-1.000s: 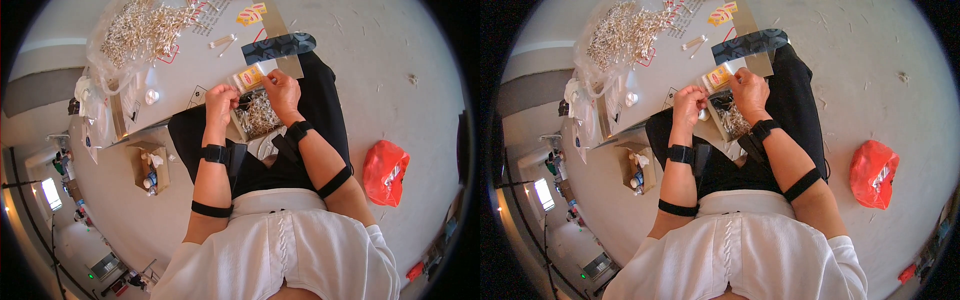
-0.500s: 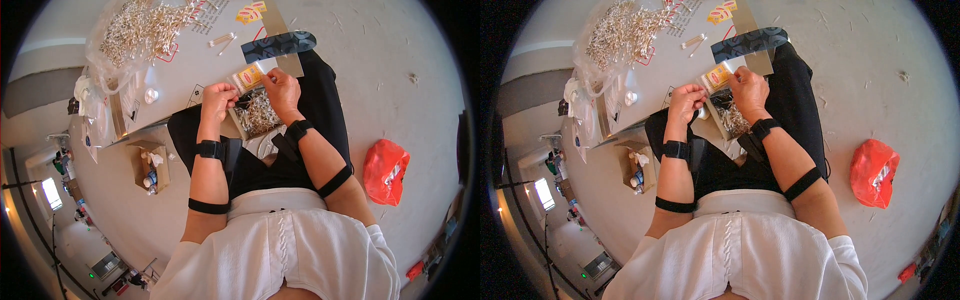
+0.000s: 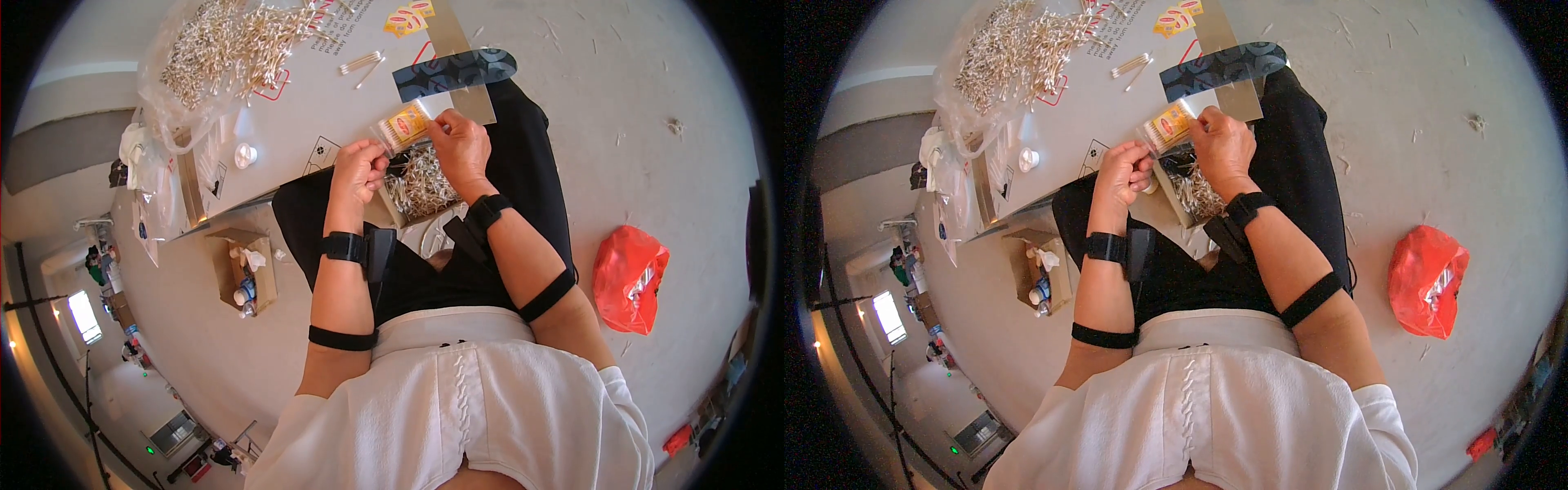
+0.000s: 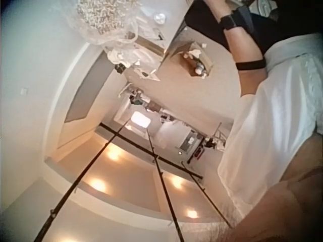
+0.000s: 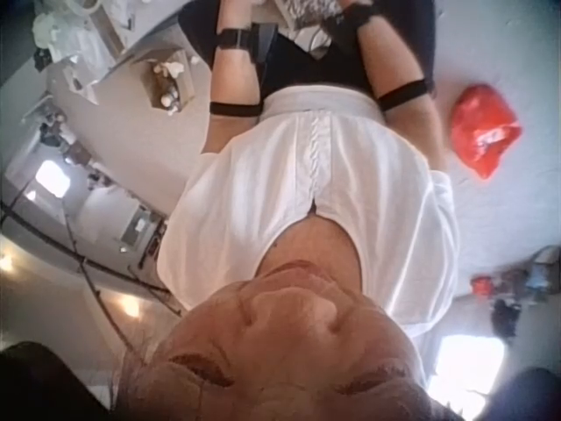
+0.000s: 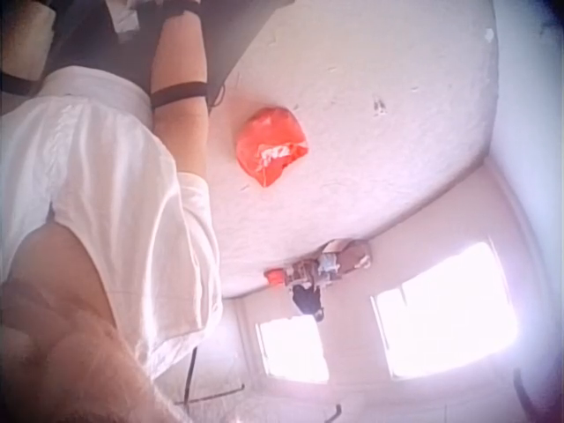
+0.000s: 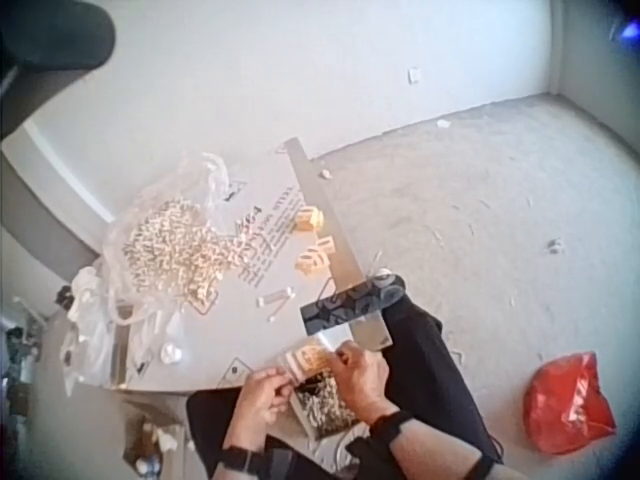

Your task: Manually bundling cotton swabs and placing them into individual plastic packaging bags.

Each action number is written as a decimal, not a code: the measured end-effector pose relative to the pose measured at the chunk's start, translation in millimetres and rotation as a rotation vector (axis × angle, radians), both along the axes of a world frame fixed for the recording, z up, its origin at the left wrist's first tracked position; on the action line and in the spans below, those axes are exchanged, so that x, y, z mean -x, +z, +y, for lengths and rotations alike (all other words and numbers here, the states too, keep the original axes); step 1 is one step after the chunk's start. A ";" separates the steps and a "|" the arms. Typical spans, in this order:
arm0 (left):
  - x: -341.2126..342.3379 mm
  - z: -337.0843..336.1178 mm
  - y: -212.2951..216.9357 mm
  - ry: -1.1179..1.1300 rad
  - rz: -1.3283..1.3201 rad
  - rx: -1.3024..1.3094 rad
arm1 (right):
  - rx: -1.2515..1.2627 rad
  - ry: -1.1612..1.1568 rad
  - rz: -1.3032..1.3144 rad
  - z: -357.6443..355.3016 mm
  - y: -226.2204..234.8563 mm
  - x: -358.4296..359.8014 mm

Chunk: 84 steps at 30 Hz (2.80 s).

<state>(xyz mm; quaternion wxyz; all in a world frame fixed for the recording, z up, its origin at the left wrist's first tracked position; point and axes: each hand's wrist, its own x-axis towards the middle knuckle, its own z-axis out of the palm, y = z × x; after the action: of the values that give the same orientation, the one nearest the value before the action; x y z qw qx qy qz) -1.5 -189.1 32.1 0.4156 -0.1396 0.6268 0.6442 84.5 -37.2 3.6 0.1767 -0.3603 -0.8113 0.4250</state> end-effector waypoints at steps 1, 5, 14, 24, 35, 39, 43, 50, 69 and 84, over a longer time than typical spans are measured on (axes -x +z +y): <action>-0.2 0.1 0.8 -0.001 -0.001 0.000 | 0.002 0.000 -0.003 0.2 0.2 -0.2; -3.8 1.0 2.4 0.021 -0.043 -0.066 | 0.001 -0.011 0.002 0.4 -1.7 -0.4; -10.3 1.5 -5.5 0.018 0.028 -0.113 | 0.026 -0.002 -0.029 0.5 2.2 0.3; -51.0 19.2 -25.9 0.429 0.359 -0.088 | 0.026 -0.003 -0.022 -0.6 3.5 0.4; -48.5 22.1 -18.7 0.472 0.331 -0.033 | -0.033 -0.003 -0.008 -1.9 0.6 0.6; -42.0 18.4 -14.5 0.443 0.212 -0.065 | -0.018 -0.004 -0.023 -2.0 1.0 1.0; -34.8 13.5 -14.0 0.376 0.143 -0.057 | -0.025 -0.004 -0.005 -2.3 1.0 0.9; -21.7 2.8 -16.0 0.288 0.033 -0.075 | -0.046 -0.005 -0.020 -2.0 -1.3 0.9; -7.1 -2.9 -11.1 0.069 -0.103 -0.025 | -0.047 -0.004 0.001 -3.1 -1.4 0.7; -9.1 3.3 -8.9 0.095 -0.060 0.049 | -0.013 0.008 0.016 -3.4 -0.2 0.4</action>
<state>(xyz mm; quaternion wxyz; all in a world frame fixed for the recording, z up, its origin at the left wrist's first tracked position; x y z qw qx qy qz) 7.5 -185.8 23.2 0.3997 -0.1987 0.6222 0.6431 84.1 -40.5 3.5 0.1838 -0.3524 -0.8141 0.4234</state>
